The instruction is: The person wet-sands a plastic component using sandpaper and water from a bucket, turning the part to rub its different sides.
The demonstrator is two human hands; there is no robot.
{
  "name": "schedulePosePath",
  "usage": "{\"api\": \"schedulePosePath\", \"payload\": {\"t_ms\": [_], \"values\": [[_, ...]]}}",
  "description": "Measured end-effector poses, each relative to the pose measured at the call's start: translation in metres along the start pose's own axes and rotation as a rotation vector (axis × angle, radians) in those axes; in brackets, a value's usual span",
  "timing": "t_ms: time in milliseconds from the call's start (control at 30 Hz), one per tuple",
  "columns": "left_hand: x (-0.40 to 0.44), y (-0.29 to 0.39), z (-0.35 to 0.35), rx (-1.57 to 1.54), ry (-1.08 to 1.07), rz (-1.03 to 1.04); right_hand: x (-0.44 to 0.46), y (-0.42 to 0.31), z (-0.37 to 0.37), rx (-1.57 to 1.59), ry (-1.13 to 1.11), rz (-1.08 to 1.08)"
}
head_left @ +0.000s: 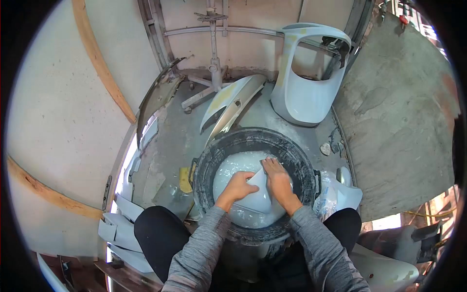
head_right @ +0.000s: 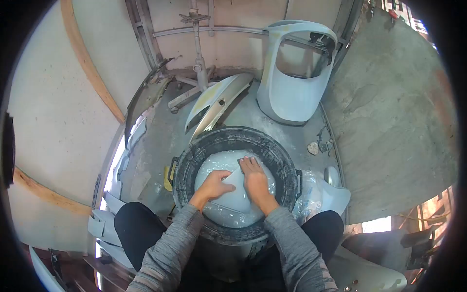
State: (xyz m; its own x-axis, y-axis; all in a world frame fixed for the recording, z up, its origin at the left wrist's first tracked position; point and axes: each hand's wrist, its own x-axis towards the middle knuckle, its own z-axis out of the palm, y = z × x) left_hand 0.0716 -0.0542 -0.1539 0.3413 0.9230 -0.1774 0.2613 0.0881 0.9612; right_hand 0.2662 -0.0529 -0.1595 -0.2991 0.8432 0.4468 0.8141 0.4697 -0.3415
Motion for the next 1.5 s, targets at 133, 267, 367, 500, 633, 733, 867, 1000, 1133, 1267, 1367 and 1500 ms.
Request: {"api": "schedulePosePath", "payload": {"t_ms": [133, 267, 367, 500, 633, 733, 867, 1000, 1133, 1267, 1367, 1500], "values": [[-0.003, 0.028, -0.012, 0.146, -0.004, 0.134, -0.001, -0.026, -0.021, 0.018, 0.034, -0.176], [-0.004, 0.036, -0.014, 0.222, -0.072, 0.123, 0.009, -0.012, -0.041, -0.041, 0.052, -0.039], [-0.005, 0.049, -0.021, 0.281, -0.075, 0.11, 0.004, -0.031, -0.045, -0.042, 0.031, -0.179], [-0.014, 0.065, -0.029, 0.241, -0.151, 0.084, 0.013, -0.025, -0.07, 0.018, 0.106, -0.114], [-0.024, 0.095, -0.042, 0.372, -0.17, 0.129, 0.017, -0.041, -0.086, 0.056, 0.086, -0.167], [-0.03, 0.108, -0.047, 0.473, -0.197, 0.172, 0.018, -0.044, -0.097, 0.306, -0.046, -0.148], [-0.041, 0.115, -0.061, 0.772, -0.084, 0.338, 0.024, -0.016, -0.103, 0.423, -0.227, -0.063], [-0.04, 0.105, -0.1, 1.005, 0.047, 0.461, 0.032, 0.005, -0.124, 0.431, -0.221, -0.066], [-0.03, 0.084, -0.097, 0.0, 0.024, 0.119, 0.039, 0.012, -0.126, 0.53, -0.227, 0.023], [-0.024, 0.079, -0.071, -0.302, 0.067, 0.083, 0.036, 0.018, -0.117, 0.675, -0.089, 0.142], [-0.021, 0.082, -0.052, -0.738, 0.119, 0.104, 0.038, 0.015, -0.117, 0.534, 0.043, 0.106], [-0.021, 0.094, -0.034, -0.915, 0.267, 0.203, 0.036, 0.017, -0.106, 0.409, 0.142, 0.123]]}}
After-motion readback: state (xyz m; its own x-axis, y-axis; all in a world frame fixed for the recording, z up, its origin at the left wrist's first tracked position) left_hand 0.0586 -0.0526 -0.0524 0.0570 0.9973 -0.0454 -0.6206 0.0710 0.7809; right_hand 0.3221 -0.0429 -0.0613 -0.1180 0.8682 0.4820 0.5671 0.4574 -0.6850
